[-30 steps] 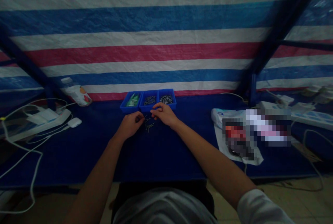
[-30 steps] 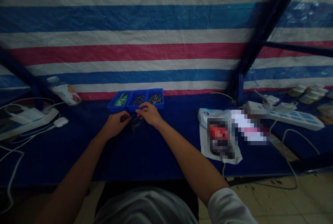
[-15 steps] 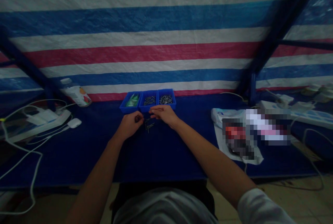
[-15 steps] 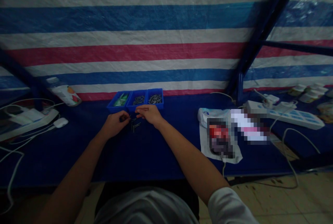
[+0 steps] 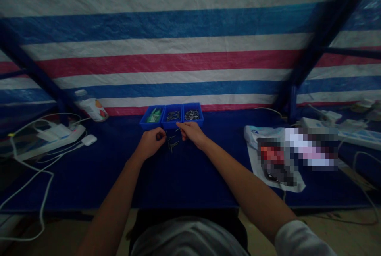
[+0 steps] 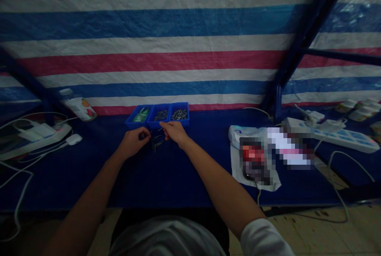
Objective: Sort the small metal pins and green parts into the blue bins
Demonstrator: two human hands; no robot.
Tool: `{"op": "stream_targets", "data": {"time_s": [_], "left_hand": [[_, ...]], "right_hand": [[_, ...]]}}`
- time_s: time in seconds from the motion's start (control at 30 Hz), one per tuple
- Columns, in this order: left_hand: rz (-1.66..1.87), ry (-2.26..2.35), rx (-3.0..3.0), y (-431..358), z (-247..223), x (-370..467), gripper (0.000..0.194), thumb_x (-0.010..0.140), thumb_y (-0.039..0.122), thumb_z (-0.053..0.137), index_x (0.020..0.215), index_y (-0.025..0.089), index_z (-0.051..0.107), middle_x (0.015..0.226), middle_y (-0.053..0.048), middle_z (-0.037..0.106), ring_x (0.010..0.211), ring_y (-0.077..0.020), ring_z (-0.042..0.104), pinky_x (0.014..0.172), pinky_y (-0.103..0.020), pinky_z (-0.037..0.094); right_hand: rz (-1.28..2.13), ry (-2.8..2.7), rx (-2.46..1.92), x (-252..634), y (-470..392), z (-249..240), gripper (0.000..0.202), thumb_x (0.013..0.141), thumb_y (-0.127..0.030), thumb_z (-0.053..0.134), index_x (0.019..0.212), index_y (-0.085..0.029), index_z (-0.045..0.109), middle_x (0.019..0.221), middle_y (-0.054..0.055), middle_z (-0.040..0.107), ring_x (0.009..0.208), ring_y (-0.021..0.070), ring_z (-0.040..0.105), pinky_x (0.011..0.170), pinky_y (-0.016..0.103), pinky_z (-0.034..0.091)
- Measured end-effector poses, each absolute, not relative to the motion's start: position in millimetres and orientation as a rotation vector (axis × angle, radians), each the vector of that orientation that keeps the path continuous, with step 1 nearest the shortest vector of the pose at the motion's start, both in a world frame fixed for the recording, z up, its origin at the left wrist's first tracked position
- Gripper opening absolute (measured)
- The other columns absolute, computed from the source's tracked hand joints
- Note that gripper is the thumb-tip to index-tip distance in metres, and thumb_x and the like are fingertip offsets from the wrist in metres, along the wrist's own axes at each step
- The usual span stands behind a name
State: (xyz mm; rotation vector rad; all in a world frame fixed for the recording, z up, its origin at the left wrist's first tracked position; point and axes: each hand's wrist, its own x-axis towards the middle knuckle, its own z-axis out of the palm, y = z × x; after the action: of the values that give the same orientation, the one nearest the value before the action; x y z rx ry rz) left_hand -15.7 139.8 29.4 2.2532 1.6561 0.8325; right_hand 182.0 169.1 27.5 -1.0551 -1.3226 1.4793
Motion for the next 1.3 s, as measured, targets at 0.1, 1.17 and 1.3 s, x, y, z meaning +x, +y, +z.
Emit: {"op": "stream_targets", "data": {"time_s": [0.1,1.17,1.3], "left_hand": [[0.829,1.655,2.251,140,30,-15,0.005,0.079,0.021,0.060,0.079,0.020,0.065,0.071,0.000,0.066,0.065,-0.0146,0.059,0.064,-0.026,0.043],[0.980,1.437,2.206,134,34,-10,0.013,0.073,0.025,0.059,0.079,0.019,0.069,0.081,-0.003,0.072,0.078,-0.0190,0.064,0.076,-0.033,0.047],[1.007,1.448,2.197,133,35,-8,0.014,0.075,0.028,0.061,0.082,0.018,0.069,0.077,-0.002,0.070,0.072,-0.0170,0.061,0.068,-0.030,0.045]], "right_hand": [[1.494,-1.391,-1.100,181,169,27,0.041,0.090,-0.029,0.061,0.053,-0.019,0.048,0.040,-0.007,0.043,0.035,0.0060,0.042,0.041,0.021,0.034],[0.907,-1.915,-1.064,173,156,29,0.024,0.090,-0.030,0.058,0.070,-0.018,0.065,0.063,-0.003,0.058,0.060,0.0105,0.050,0.059,0.025,0.032],[0.977,-1.865,-1.067,172,158,29,0.023,0.088,-0.025,0.057,0.067,-0.018,0.062,0.061,-0.003,0.056,0.059,0.0103,0.049,0.058,0.024,0.032]]}}
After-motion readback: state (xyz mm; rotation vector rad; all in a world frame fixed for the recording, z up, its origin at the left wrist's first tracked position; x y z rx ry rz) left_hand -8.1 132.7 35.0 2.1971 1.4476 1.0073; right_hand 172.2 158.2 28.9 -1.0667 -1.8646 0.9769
